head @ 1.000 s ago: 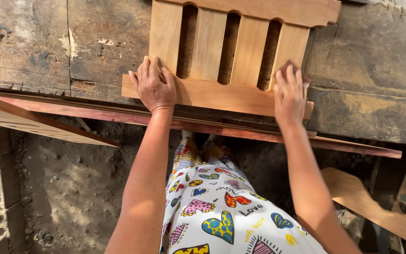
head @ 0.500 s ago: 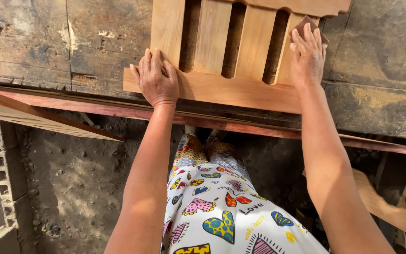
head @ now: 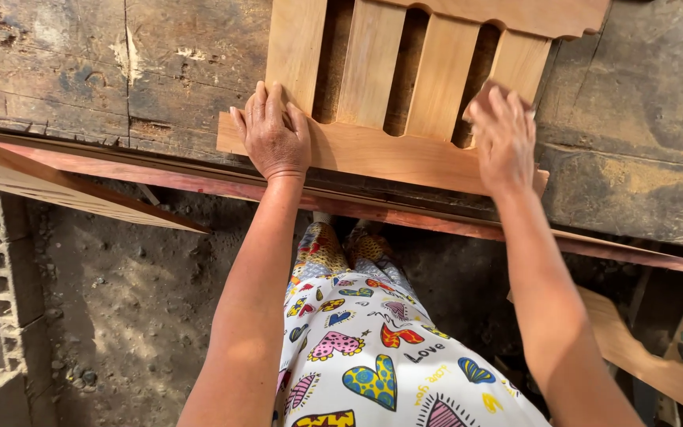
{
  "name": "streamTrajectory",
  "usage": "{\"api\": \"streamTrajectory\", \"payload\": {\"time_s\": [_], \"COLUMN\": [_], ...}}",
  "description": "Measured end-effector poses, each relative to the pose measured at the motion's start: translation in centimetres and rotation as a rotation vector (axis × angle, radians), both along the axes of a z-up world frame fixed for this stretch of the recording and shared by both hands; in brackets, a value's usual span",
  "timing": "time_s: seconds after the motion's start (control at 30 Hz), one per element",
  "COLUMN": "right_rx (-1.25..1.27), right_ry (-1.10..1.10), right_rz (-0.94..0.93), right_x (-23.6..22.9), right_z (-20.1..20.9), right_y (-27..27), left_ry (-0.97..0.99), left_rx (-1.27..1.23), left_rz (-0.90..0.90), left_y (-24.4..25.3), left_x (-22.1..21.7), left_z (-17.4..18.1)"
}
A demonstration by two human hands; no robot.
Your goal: The person sands a wooden chair backrest with a sanding block. They smooth the flat surfaces and the edges of the slats, moving the block back and forth across the wood.
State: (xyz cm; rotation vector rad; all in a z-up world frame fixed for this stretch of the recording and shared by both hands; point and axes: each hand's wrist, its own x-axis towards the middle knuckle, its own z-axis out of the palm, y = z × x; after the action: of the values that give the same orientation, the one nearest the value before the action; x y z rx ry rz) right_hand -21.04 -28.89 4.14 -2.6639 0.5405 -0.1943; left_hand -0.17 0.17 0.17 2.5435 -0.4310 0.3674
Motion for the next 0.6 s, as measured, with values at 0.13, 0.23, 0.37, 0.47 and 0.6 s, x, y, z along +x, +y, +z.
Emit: {"api": "streamTrajectory", "payload": {"time_s": [0.13,0.23,0.37,0.47,0.6], "right_rx": [0.082,0.144,0.191,0.076,0.074], "right_ry": [0.105,0.158,0.146,0.043,0.042], "right_rz": [-0.127,-0.193,-0.196,-0.093,-0.167], "right_x": [4.5,4.9,3.2,-1.3,-4.9], "right_z": [0.3,1.5,2.5,1.4,-2.0], "right_y": [-3.5,-3.1,0.1,2.0,2.1], "left_ry": [-0.021,-0.025,-0.021,-0.011,-0.134], "left_rx": [-0.003,-0.022,-0.005,-0.019,0.041], "left_rz": [0.004,-0.003,-0.011,0.004,0.048], "left_y": [-0.1,-0.2,0.1,-0.1,0.4], "left_x": [0.0,-0.2,0.1,0.0,0.4], "left_z": [-0.1,0.3,0.2,0.4,-2.7]}}
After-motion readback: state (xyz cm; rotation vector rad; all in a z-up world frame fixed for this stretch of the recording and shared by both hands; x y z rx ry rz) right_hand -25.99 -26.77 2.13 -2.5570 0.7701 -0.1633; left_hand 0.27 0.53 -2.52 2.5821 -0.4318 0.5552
